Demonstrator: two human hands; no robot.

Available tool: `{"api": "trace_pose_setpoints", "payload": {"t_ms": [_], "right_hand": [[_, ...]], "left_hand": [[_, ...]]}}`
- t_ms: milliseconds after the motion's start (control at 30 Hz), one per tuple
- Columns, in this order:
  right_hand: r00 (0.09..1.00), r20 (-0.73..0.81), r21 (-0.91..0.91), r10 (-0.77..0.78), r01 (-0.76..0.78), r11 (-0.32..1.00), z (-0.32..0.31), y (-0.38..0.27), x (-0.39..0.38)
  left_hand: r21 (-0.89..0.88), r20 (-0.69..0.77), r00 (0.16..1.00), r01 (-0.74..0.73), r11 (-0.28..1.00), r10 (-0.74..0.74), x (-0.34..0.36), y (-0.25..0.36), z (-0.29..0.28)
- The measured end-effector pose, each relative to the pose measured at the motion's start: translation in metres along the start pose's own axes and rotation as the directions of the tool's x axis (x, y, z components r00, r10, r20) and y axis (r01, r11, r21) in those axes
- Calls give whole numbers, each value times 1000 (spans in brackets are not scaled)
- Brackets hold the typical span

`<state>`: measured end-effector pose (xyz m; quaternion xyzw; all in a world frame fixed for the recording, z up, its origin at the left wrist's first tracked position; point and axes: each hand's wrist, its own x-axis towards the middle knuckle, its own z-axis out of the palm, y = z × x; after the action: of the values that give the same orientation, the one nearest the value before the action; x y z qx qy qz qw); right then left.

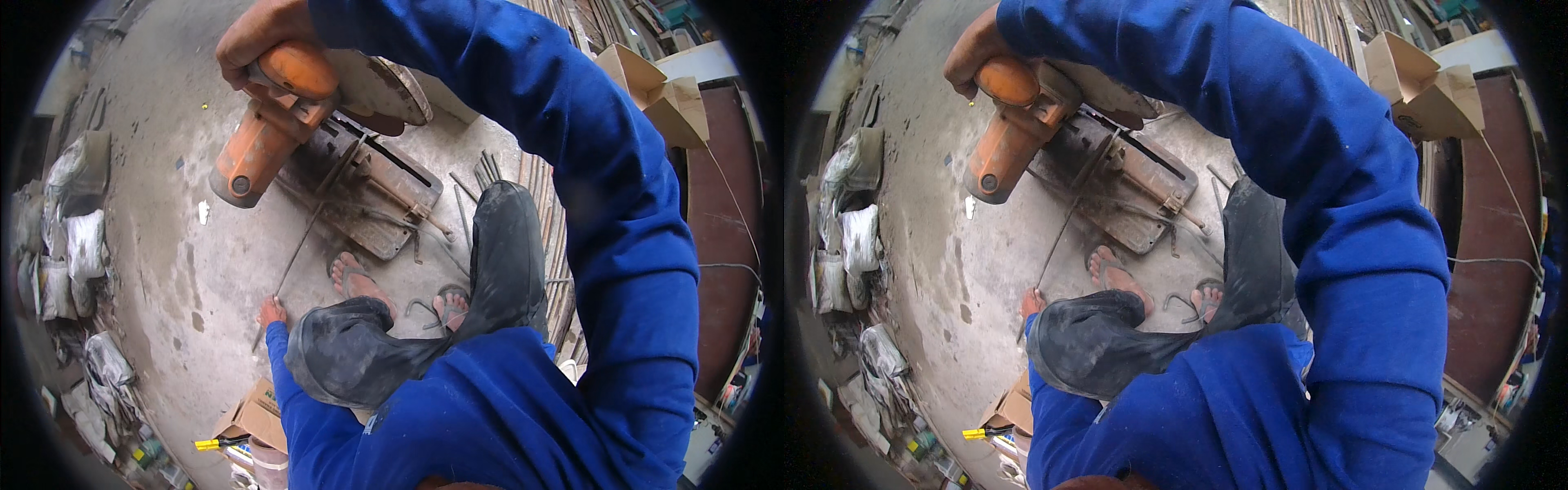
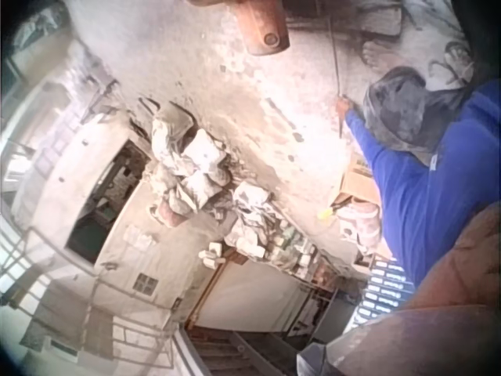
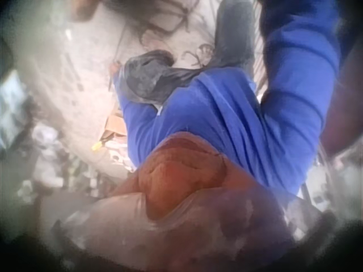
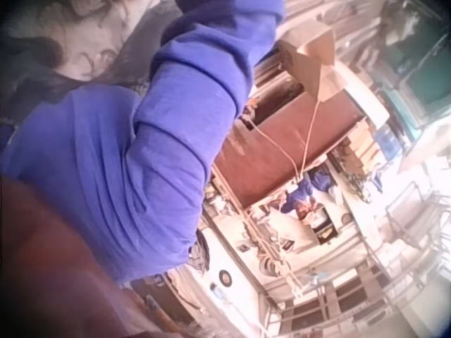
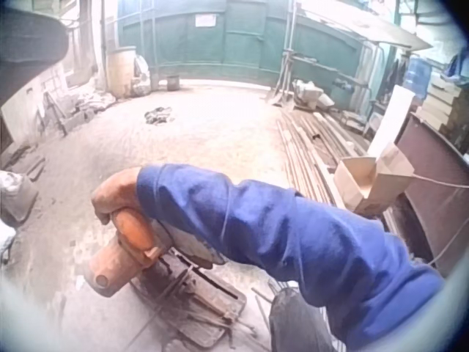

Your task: The person uses an angle grinder to cut several metal rods one by one. Sparks fly as each rod is cut, and the cut pieces are placed on the floor.

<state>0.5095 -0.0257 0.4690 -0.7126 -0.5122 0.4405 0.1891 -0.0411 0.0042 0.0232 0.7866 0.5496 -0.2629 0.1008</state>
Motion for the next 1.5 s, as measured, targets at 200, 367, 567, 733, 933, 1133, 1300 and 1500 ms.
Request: {"api": "trace_pose_setpoints", "payload": {"t_ms": [200,367,567,733,933,1133,1300,1500], "right_hand": [[998,-66,-63,-23,19,998,-3,-10,0],[992,-114,-110,-58,45,993,-13,-22,15],[984,-145,-161,-106,82,983,-25,-37,41],[973,-176,-210,-146,108,972,-33,-60,70],[961,-207,-231,-185,136,963,-31,-63,88],[942,-228,-250,-248,190,950,-35,-57,47],[859,-321,-292,-399,311,905,-45,-28,-23],[740,-556,-259,-379,279,925,-40,122,-119]], "left_hand": [[-54,-22,996,-90,995,89,-1,6,-6],[-31,-66,979,-196,980,194,7,34,-9],[-30,-57,995,-84,996,82,3,53,-3],[-30,-73,995,-70,997,68,2,52,0],[-55,-77,995,-67,996,63,-1,54,-2],[-54,-93,994,-61,997,56,-4,57,-5],[-76,-54,998,-34,996,30,1,59,-1],[-107,-156,986,-73,992,56,-1,55,9]]}}
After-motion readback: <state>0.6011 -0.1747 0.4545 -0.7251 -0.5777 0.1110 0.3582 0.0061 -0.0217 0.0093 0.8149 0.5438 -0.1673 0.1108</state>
